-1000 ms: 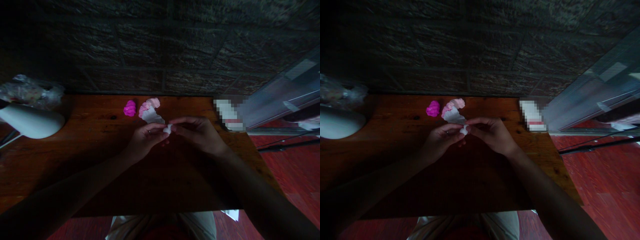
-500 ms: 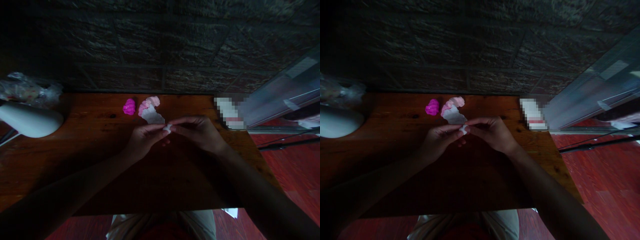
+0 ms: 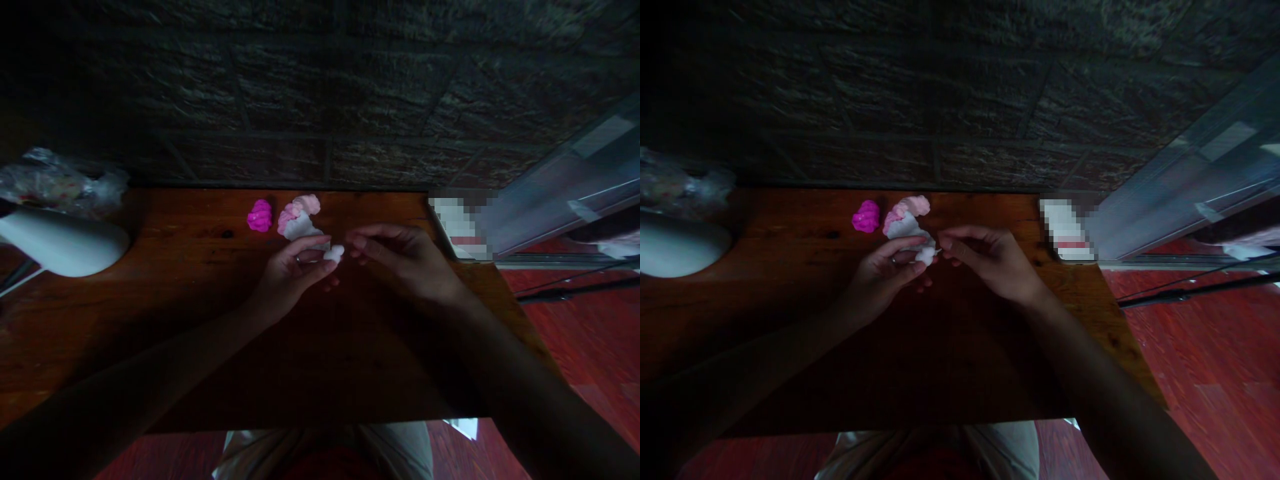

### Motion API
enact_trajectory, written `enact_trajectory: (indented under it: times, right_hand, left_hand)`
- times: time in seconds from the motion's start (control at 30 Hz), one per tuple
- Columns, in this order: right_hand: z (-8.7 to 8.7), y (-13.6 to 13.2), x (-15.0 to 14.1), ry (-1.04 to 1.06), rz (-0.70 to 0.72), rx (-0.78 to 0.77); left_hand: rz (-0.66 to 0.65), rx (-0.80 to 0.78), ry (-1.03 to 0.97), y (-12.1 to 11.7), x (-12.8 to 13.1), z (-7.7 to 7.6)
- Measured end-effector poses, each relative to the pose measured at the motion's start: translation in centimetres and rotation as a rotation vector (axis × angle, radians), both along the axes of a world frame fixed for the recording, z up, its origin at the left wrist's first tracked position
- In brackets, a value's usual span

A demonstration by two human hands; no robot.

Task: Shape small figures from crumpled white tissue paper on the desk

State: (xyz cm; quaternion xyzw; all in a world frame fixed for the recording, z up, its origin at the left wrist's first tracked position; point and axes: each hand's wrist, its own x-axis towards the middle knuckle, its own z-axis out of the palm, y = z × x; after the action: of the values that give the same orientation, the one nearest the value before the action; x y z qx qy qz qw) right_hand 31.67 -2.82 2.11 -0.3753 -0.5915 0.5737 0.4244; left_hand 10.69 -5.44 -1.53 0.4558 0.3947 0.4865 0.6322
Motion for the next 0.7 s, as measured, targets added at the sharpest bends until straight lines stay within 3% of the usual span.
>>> enact_trajectory:
  times: [0.7]
  right_hand:
    - [-0.3,-0.6,-0.9,0.001,0.107,-0.045]
  left_hand:
    - [-0.180,-0.078,-0.086,0.1,-0.2,0.1]
